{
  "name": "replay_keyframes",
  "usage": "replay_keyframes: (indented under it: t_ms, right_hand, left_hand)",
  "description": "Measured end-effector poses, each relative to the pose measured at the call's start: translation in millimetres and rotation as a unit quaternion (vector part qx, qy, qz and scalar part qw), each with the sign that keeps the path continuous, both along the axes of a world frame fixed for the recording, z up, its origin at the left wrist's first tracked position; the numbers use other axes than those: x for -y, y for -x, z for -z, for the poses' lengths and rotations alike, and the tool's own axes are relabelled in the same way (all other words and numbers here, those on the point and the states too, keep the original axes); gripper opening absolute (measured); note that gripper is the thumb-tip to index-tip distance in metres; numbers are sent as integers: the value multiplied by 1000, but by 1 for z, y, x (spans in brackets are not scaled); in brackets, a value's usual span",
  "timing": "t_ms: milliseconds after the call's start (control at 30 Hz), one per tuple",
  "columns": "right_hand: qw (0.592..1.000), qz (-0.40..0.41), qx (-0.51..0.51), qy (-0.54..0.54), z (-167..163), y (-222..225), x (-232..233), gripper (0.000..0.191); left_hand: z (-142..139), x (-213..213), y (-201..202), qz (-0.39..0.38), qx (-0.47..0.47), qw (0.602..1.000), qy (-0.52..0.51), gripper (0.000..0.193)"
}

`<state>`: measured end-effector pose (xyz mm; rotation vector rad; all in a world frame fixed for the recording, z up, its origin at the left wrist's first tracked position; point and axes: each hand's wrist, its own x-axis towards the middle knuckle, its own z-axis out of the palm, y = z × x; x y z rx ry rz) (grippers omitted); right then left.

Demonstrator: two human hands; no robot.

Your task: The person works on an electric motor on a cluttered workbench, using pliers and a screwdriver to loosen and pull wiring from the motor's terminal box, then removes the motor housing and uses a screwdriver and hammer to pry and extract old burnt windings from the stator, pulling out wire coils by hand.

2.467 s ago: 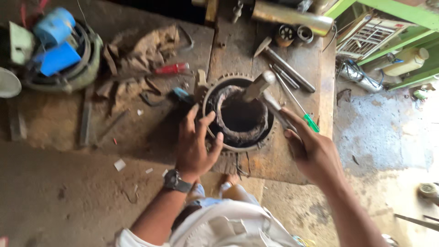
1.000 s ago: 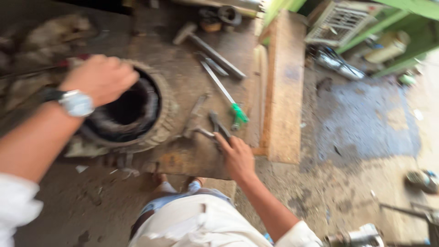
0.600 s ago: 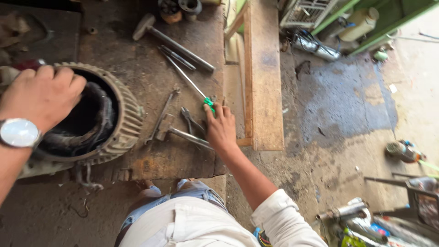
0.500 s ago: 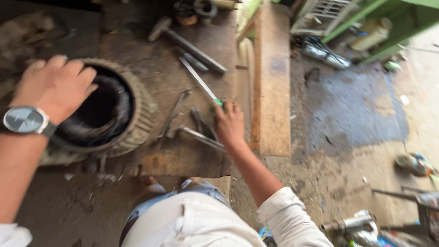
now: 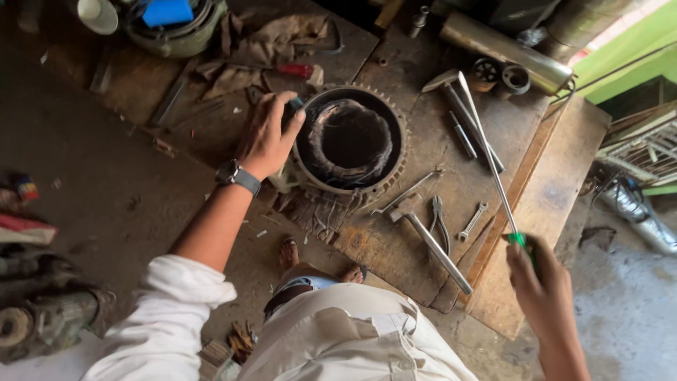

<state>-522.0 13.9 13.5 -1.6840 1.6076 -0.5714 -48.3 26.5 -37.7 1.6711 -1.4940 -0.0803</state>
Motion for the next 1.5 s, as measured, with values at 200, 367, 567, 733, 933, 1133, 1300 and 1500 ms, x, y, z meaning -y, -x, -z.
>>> replay_keyframes:
  t_ms: [200, 367, 567, 733, 933, 1133, 1300, 1500]
  right_hand:
    - [922, -278, -209, 168, -48, -14, -25, 46]
    - [848, -366, -345, 170, -71, 0, -10, 50]
    - [728, -464, -431, 261, -109, -34, 27, 50]
    - [698, -492, -474, 213, -92, -92, 16, 48]
    - [846, -450, -207, 195, 20, -94, 34, 45]
    - [924, -336, -21, 180, 114, -117, 3, 52]
    - [923, -300, -122, 210, 66, -124, -19, 49]
    - [872, -356, -291, 166, -33, -195, -8, 50]
  left_hand:
    - [16, -2, -2, -59, -3, 998, -37, 36]
    - [22, -7, 12, -100, -62, 992, -48, 35]
    - [29, -8, 8, -121, -17, 992, -12, 29]
    - [27, -11, 11, -124, -41, 991, -26, 30]
    - [24, -8, 9, -114, -47, 992, -19, 28]
    - [21, -2, 5, -112, -159, 981, 2, 32]
    - [21, -1, 8, -149, -150, 975, 64, 41]
    - [23, -5, 9, -173, -146, 969, 94, 53]
